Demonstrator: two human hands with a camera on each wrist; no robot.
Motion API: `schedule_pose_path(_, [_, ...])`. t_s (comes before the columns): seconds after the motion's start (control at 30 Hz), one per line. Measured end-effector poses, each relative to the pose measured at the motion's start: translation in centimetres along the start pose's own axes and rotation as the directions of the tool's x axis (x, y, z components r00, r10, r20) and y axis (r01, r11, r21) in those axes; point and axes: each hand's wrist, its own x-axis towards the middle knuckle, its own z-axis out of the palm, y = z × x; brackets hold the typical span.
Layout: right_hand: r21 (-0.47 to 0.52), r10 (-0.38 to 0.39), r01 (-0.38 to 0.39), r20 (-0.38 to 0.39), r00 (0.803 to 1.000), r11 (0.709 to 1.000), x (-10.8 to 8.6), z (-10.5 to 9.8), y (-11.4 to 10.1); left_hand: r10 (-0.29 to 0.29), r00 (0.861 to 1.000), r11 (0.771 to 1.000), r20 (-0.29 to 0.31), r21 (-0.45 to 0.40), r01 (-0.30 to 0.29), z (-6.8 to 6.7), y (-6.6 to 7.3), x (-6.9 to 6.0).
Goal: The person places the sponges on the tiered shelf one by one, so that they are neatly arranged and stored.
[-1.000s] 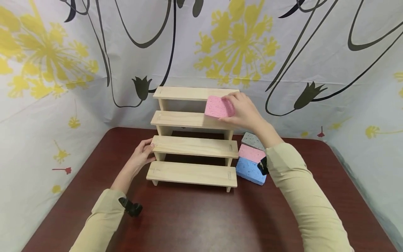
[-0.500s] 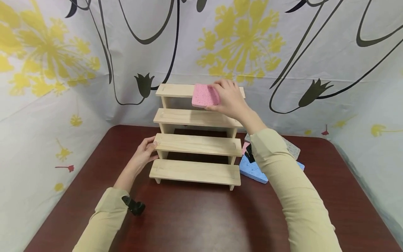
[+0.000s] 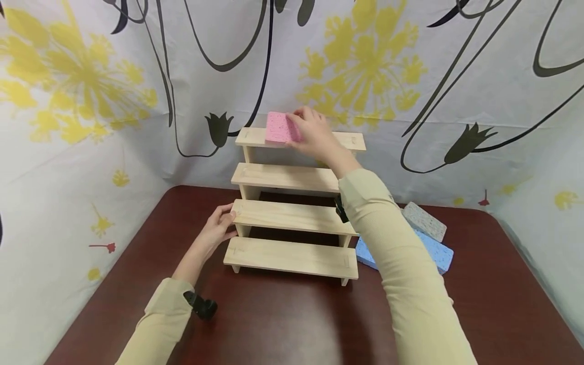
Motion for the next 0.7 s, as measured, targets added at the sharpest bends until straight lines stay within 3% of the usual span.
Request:
schedule_pose_path(0.23, [0.032, 0.053, -0.058, 0.131, 0.990, 0.998, 2.8, 0.4, -0.2, 0.009, 1.000, 0.999, -0.019, 0.031, -0.009, 0.1, 0.1, 0.0])
schedule_pose_path(0.37, [0.043, 0.040, -0.049, 0.189, 0.981, 0.998, 4.0, 0.7, 0.0, 0.011, 1.000, 1.000, -0.024, 0.021, -0.010, 0.2, 0.0, 0.0])
schedule_pose_path(0.57, [0.120, 0.004, -0.033, 0.236, 0.972, 0.992, 5.2, 1.0, 0.1, 0.016, 0.999, 1.000, -0.033, -0.006, -0.016, 0.3, -0.1, -0.1])
schedule_pose_path(0.7, [0.145, 0.029, -0.070, 0.271, 0.962, 0.987, 5.6, 1.1, 0.3, 0.019, 0.999, 1.000, -0.039, 0.013, -0.018, 0.3, 0.0, 0.0])
